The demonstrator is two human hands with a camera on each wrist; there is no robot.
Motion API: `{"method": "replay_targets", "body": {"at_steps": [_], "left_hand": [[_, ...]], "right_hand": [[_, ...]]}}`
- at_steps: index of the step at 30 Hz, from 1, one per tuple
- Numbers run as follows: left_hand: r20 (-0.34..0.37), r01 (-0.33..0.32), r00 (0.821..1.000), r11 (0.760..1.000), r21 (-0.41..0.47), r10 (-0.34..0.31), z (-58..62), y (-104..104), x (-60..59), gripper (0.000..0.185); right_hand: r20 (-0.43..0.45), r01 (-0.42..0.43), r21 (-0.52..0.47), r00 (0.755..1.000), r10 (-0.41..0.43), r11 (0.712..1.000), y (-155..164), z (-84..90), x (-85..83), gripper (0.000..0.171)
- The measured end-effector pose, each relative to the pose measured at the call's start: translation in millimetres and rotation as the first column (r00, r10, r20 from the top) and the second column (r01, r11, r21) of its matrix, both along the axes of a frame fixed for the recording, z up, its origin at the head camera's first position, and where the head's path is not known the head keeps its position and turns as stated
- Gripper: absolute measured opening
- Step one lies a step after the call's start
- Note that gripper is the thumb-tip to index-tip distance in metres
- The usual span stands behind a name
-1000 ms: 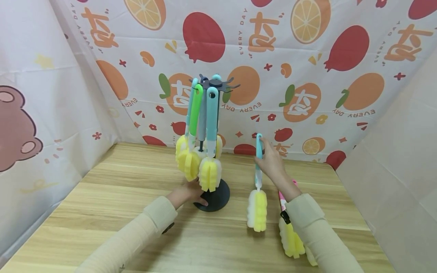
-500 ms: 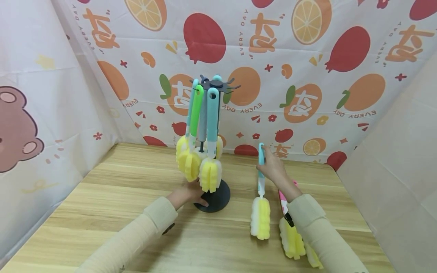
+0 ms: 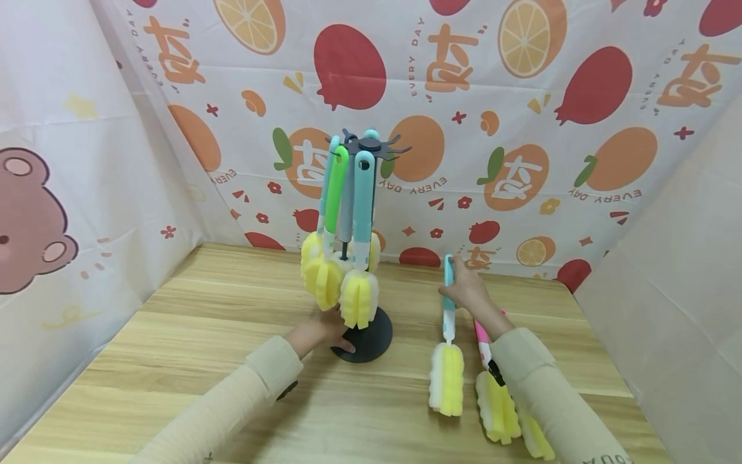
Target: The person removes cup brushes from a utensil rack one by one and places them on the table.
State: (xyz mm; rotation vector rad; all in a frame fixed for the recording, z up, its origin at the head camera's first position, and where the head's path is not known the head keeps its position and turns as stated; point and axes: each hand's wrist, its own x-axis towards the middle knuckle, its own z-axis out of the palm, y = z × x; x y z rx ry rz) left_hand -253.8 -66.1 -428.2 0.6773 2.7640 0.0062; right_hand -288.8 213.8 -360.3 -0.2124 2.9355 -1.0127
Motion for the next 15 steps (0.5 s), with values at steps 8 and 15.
{"method": "replay_targets", "body": {"at_steps": [8, 15], "left_hand": [[-0.011, 0.001, 1.000, 1.000, -0.005, -0.001, -0.2, 2, 2.3, 0.078], [-0.007, -0.008, 1.000, 1.000, 0.016, 0.008, -0.4, 2, 4.8, 0.079]], "right_hand": [[0.115, -0.014, 0.054, 0.993, 0.008, 0.998, 6, -9.5, -0.9, 0.067], [0.133, -0.025, 0.127, 0.991, 0.008, 0.992, 10, -18.9, -3.9, 0.066]]}}
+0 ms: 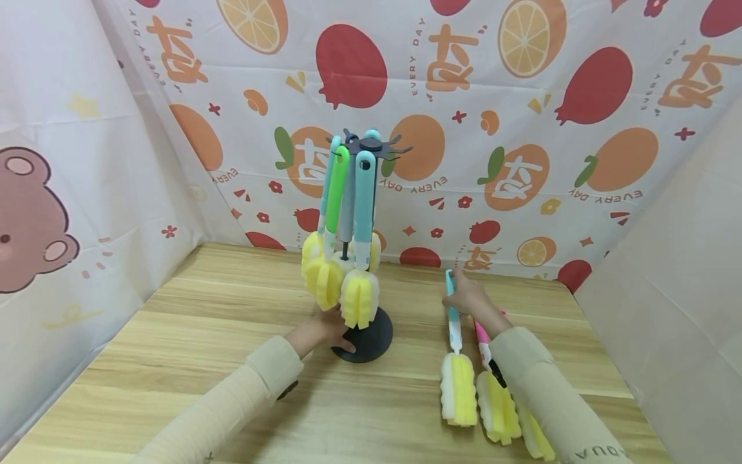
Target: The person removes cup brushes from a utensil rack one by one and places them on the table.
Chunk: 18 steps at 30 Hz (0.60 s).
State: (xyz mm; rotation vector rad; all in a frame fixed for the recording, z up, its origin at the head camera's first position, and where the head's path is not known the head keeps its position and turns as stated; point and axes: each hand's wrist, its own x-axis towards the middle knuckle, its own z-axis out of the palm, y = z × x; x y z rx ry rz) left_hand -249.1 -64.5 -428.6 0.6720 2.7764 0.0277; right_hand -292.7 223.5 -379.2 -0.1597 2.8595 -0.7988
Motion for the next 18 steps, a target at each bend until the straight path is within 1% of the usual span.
{"method": "replay_targets", "body": {"at_steps": [4, 9, 14, 18], "left_hand": [[0.005, -0.006, 1.000, 1.000, 0.012, 0.006, -0.3, 0, 0.8, 0.080], [0.011, -0.008, 1.000, 1.000, 0.006, 0.007, -1.3, 0, 1.1, 0.080], [0.007, 0.000, 1.000, 1.000, -0.007, 0.000, -1.9, 1, 1.8, 0.080], [0.008, -0.004, 1.000, 1.000, 0.000, 0.004, -1.3, 1, 3.3, 0.080]], "right_hand": [[0.028, 0.006, 0.025, 1.000, -0.007, 1.000, 5, -7.1, -5.9, 0.068], [0.064, 0.027, 0.027, 0.998, -0.028, 0.999, 9, -15.0, -13.0, 0.070], [0.086, 0.032, 0.028, 0.996, -0.034, 0.999, 10, -18.9, -15.7, 0.069], [0.099, 0.025, 0.035, 0.995, -0.029, 0.999, 11, -20.6, -17.5, 0.068]]}}
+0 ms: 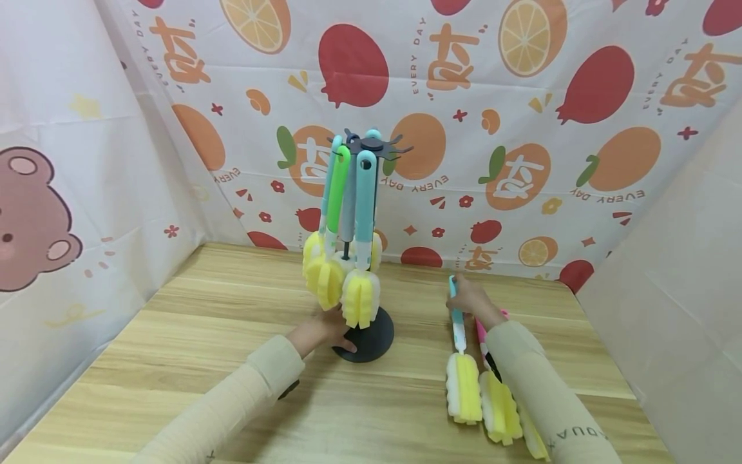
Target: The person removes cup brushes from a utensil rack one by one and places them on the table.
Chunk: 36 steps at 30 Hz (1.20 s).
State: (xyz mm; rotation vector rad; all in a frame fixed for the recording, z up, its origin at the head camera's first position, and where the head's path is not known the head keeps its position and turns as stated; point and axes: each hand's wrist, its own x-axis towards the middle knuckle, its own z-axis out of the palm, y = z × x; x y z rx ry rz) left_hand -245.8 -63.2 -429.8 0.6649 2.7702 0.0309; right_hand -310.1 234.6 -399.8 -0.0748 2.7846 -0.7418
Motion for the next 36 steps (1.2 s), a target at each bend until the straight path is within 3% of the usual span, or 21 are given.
{"method": "replay_targets", "body": {"at_steps": [17, 36], "left_hand": [[-0.021, 0.009, 1.000, 0.999, -0.045, -0.010, 1.1, -1, -6.6, 0.083], [-0.029, 0.015, 0.999, 1.000, -0.022, -0.015, 2.2, -2, -4.9, 0.080]], "right_hand": [[0.011, -0.020, 0.004, 1.000, 0.020, 1.000, -2, -11.4, -4.7, 0.072], [0.052, -0.031, 0.086, 0.998, 0.026, 0.996, -3, -21.4, -5.0, 0.069]]}}
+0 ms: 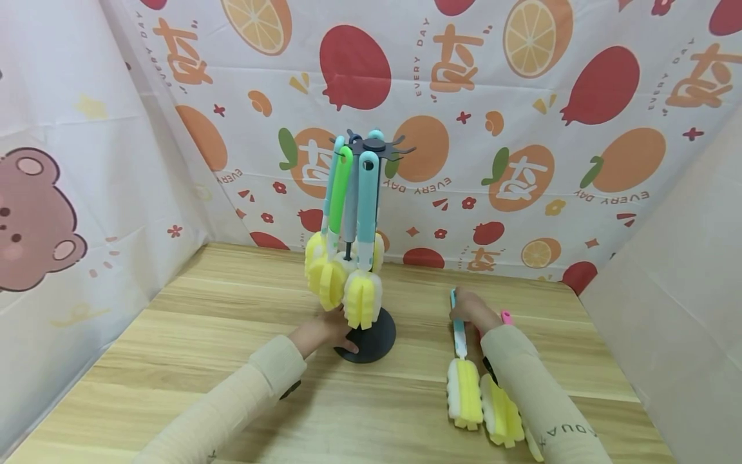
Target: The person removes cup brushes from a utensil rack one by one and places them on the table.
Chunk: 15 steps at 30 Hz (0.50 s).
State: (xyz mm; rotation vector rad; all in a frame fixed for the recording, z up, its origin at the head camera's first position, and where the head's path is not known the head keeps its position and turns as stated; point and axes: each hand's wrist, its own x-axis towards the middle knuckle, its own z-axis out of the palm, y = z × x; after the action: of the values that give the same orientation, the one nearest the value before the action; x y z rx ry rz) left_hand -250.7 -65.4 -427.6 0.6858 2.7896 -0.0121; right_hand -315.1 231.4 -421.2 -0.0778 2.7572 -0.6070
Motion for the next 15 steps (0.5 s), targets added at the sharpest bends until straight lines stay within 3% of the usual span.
{"method": "replay_targets", "body": {"at_steps": [15], "left_hand": [[0.004, -0.004, 1.000, 1.000, -0.011, 0.004, -0.8, 1, -0.7, 0.081]], "right_hand": [[0.074, 0.044, 0.022, 0.996, -0.045, 0.999, 6, -10.9, -4.7, 0.066]]}}
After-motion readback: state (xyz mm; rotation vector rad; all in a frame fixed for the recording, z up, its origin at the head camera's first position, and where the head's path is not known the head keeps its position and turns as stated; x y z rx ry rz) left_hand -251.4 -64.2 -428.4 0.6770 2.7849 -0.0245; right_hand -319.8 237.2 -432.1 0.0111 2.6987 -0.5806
